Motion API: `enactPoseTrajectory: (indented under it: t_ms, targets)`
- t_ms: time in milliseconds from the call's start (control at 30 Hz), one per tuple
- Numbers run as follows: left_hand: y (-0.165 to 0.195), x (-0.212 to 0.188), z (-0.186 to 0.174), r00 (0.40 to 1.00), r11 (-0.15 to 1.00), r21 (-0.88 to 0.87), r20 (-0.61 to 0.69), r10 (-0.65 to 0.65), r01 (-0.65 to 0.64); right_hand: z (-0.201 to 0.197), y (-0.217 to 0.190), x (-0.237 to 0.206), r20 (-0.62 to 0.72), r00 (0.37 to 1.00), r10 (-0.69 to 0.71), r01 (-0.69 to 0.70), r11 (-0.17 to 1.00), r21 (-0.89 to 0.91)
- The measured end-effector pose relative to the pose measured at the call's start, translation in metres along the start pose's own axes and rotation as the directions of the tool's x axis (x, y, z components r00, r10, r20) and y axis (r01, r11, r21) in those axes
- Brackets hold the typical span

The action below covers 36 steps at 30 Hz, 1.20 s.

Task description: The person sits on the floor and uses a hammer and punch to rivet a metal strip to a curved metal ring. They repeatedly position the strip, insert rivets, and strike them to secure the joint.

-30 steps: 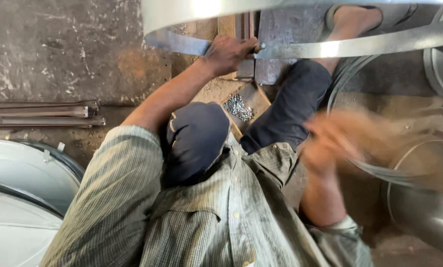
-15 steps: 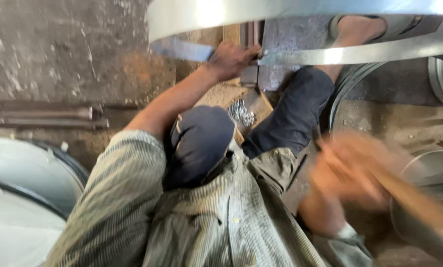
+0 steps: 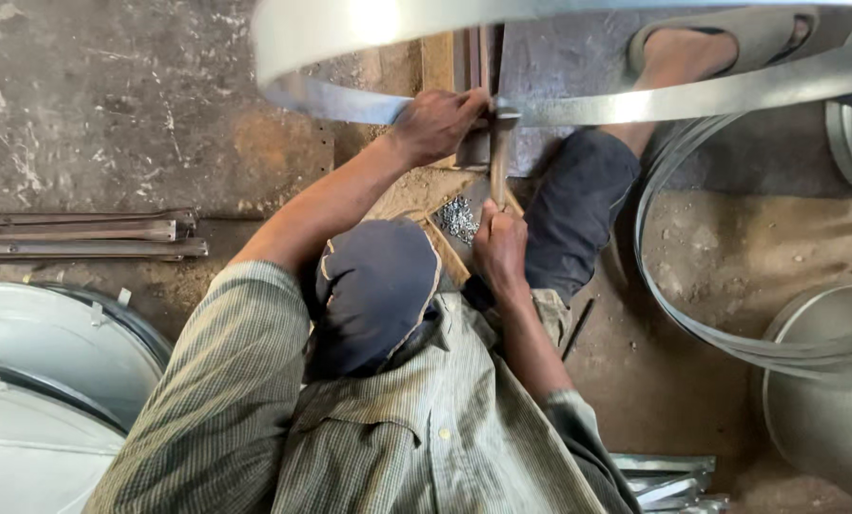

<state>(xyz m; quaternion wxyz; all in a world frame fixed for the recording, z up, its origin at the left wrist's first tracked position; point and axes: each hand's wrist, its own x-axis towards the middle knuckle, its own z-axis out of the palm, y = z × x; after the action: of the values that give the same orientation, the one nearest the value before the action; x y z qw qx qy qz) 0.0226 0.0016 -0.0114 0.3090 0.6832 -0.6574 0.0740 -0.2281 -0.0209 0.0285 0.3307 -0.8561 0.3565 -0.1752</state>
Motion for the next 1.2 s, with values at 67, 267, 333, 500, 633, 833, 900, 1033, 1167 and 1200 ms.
enactPoseTrajectory:
  t_ms: [67, 267, 333, 500, 633, 833, 900, 1033, 1167, 1200]
  targets:
    - [0.001, 0.000, -0.001, 0.999, 0.999, 0.027, -0.017, 0.027, -0.027, 0.008, 0.007, 0.001, -0.019, 1.000, 0.018, -0.019, 1.000, -0.007]
    - [0.008, -0.001, -0.004, 0.994, 0.998, 0.037, 0.096, -0.057, 0.053, -0.005, 0.003, 0.002, 0.050, 0.997, 0.067, -0.062, 0.994, -0.084]
    - [0.010, 0.000, -0.005, 0.989, 0.994, 0.095, 0.135, -0.067, 0.054, -0.009, -0.003, 0.004, 0.015, 0.994, 0.112, -0.113, 0.985, 0.132]
    - [0.012, 0.001, -0.007, 0.999, 0.994, 0.105, -0.001, -0.034, 0.034, -0.011, -0.003, 0.001, 0.008, 0.999, -0.042, 0.042, 0.999, 0.017]
    - [0.009, 0.000, -0.008, 0.995, 0.998, 0.046, 0.089, -0.041, 0.037, -0.005, 0.007, 0.007, -0.057, 0.995, -0.079, 0.078, 0.997, -0.012]
    - [0.010, 0.003, -0.007, 0.966, 0.989, 0.046, 0.214, -0.147, 0.140, -0.023, 0.007, 0.004, 0.110, 0.980, 0.164, -0.181, 0.968, 0.171]
    - [0.009, 0.003, -0.006, 0.978, 0.994, 0.021, 0.176, -0.108, 0.106, -0.037, 0.007, -0.016, 0.287, 0.899, 0.331, -0.408, 0.871, 0.273]
    - [0.003, -0.003, -0.002, 0.994, 0.998, 0.039, -0.093, 0.054, -0.051, -0.040, 0.017, -0.063, 0.656, 0.701, 0.281, -0.483, 0.864, 0.146]
    - [0.001, -0.008, 0.006, 1.000, 1.000, 0.027, 0.026, 0.010, -0.011, 0.013, 0.031, -0.084, 0.737, 0.674, 0.052, -0.282, 0.940, 0.192]
    - [0.001, -0.007, 0.008, 1.000, 0.999, 0.044, 0.016, 0.010, -0.011, 0.026, 0.034, -0.083, 0.747, 0.665, -0.015, -0.220, 0.951, 0.215]
